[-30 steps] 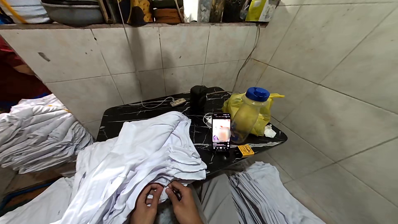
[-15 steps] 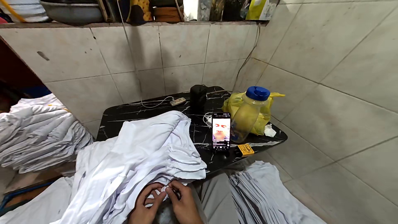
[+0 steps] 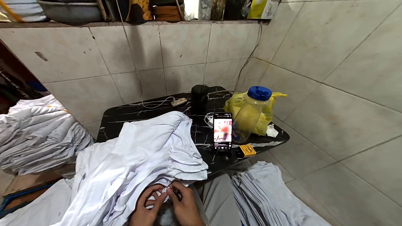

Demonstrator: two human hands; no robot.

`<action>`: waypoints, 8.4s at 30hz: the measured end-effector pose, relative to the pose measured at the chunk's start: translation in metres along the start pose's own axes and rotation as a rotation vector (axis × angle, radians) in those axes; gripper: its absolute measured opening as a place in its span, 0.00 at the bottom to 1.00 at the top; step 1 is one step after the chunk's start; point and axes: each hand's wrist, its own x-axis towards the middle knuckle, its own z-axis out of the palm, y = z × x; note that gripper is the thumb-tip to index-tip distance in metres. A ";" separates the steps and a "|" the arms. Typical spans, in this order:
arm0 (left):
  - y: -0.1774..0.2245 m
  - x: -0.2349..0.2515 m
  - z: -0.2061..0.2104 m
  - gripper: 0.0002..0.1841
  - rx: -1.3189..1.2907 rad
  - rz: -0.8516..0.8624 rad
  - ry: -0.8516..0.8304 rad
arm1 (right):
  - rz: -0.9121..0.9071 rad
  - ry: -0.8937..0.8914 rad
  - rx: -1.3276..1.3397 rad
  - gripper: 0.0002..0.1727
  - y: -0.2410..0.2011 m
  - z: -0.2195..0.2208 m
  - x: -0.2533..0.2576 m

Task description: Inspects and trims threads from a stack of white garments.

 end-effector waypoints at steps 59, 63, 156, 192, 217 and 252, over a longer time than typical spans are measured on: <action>-0.015 0.001 0.020 0.08 0.014 0.126 0.197 | -0.098 0.088 0.057 0.08 0.013 0.010 0.002; -0.009 -0.003 0.015 0.11 0.018 0.034 0.178 | -0.090 0.107 0.037 0.09 0.011 0.013 0.003; -0.023 0.007 -0.005 0.07 0.003 0.339 -0.111 | -0.336 0.206 0.012 0.15 0.033 0.021 -0.006; -0.019 0.006 -0.003 0.07 -0.026 0.328 -0.093 | -0.254 0.208 0.010 0.13 0.027 0.022 -0.007; -0.017 0.005 -0.003 0.06 -0.002 0.326 -0.088 | -0.268 0.208 0.007 0.12 0.029 0.022 -0.007; -0.023 0.005 -0.006 0.10 -0.014 0.339 -0.103 | -0.230 0.210 0.037 0.13 0.027 0.021 -0.008</action>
